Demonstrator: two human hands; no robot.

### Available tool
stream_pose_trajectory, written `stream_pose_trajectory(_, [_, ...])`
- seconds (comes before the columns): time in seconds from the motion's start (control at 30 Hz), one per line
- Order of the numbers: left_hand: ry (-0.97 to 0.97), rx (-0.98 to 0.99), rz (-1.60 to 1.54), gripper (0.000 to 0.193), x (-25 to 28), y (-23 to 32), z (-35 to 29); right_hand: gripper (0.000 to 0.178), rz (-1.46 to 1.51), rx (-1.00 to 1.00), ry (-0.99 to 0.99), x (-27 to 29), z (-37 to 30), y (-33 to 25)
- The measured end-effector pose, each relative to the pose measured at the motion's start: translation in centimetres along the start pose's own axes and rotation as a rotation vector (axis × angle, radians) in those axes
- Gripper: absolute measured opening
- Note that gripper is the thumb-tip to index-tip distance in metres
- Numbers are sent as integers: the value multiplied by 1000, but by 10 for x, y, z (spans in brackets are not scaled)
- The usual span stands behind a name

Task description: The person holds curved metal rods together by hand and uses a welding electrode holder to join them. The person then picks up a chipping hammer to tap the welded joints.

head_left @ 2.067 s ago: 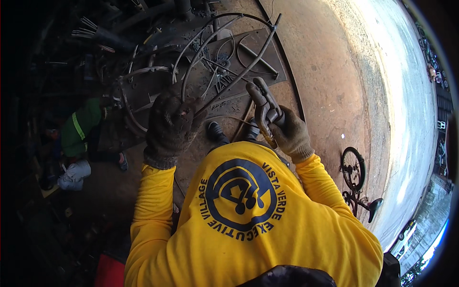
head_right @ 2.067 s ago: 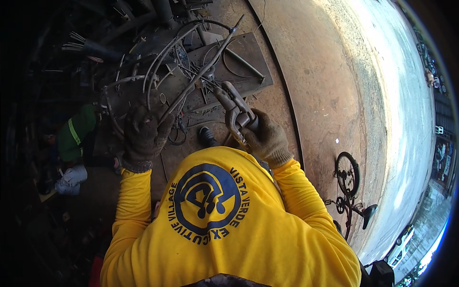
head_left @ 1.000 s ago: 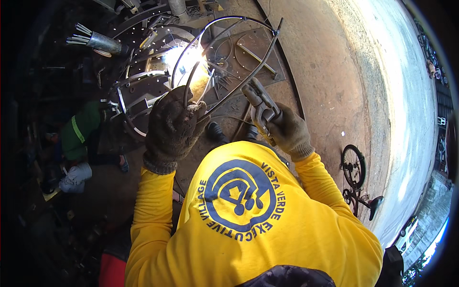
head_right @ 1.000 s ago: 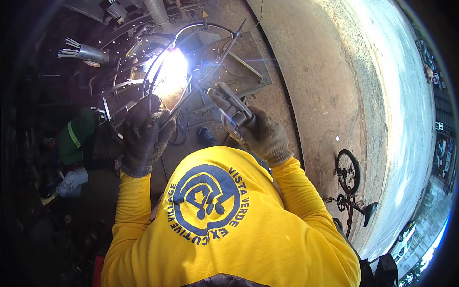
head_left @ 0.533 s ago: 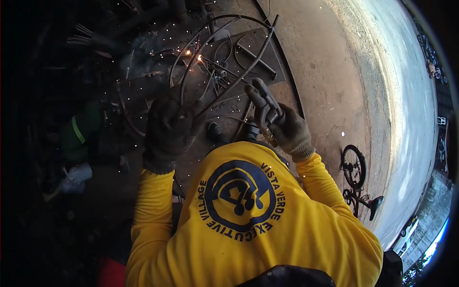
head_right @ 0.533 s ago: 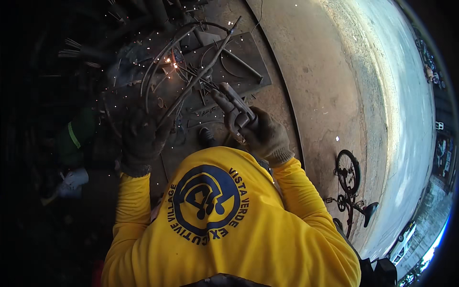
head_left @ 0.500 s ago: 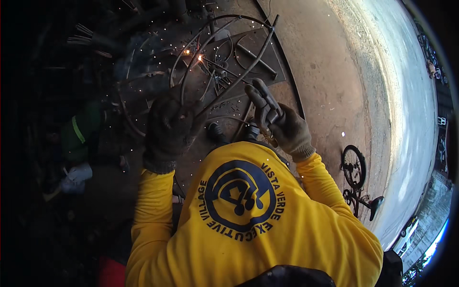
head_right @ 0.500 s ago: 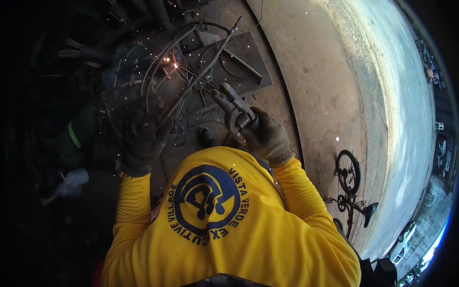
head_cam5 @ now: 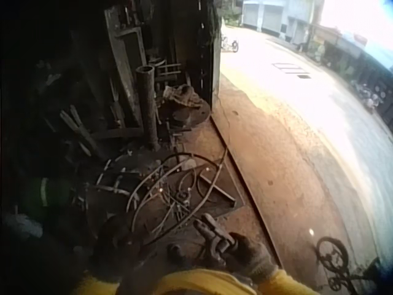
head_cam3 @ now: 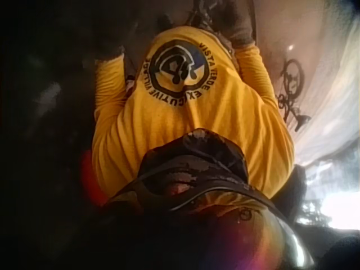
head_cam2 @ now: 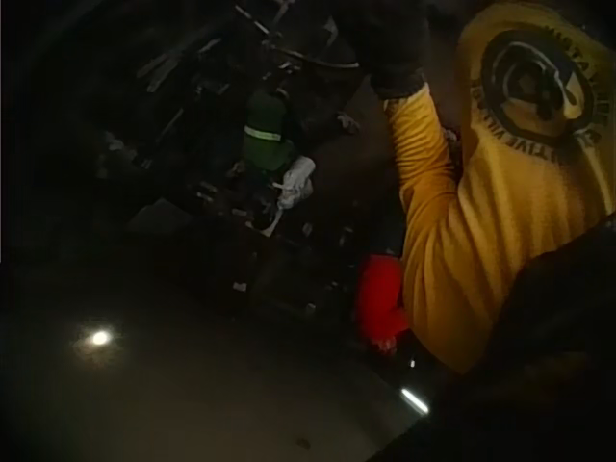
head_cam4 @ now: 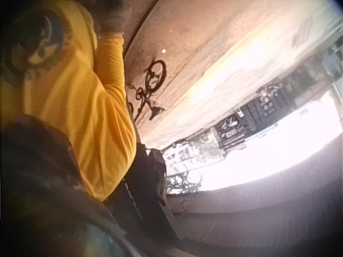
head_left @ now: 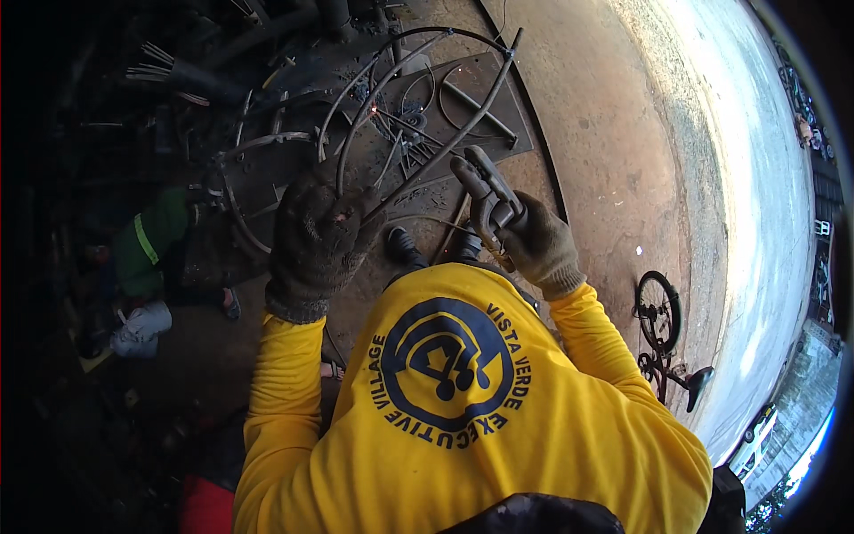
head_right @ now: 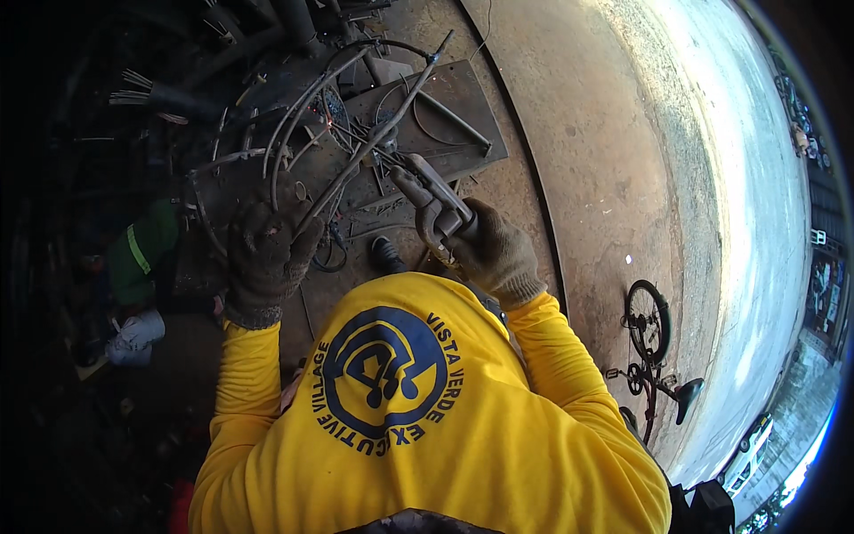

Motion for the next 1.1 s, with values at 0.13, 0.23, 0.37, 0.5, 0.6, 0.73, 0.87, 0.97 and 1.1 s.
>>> stream_pose_trajectory(0.13, [-30,24,39,32,-2,-1,-2,59,12,4,3,-1,1,-1])
stream_pose_trajectory(0.23, [-4,1,67,31,-2,-2,-5,59,13,-2,1,-3,2,2])
stream_pose_trajectory(0.37, [-33,18,52,29,-3,-1,-4,59,-12,-8,-2,-2,2,0])
stream_pose_trajectory(0.5, [-21,-6,75,29,-6,-2,-13,56,-56,17,1,-2,3,-5])
stream_pose_trajectory(0.6, [-36,-31,59,31,-12,-12,-19,53,-65,59,23,-6,4,-3])
stream_pose_trajectory(0.73, [-135,138,48,32,-27,-37,-38,54,-14,117,29,-9,5,1])
stream_pose_trajectory(0.87, [-89,295,-4,32,-28,-53,-46,54,-75,254,62,-12,7,-2])
stream_pose_trajectory(0.97, [-145,90,82,40,-24,-27,-21,54,-86,283,70,-11,9,-1])
stream_pose_trajectory(1.1, [-49,89,22,43,-14,-19,-18,66,-25,98,99,-6,2,11])
Point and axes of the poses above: each hand's wrist, its own z-axis towards the middle knuckle, its own x-axis out of the back of the hand, y = z × x, the point moved 10 cm from there along z, towards the middle knuckle, and after that the axes turned 11 degrees about -z, right-handed, at the moved point
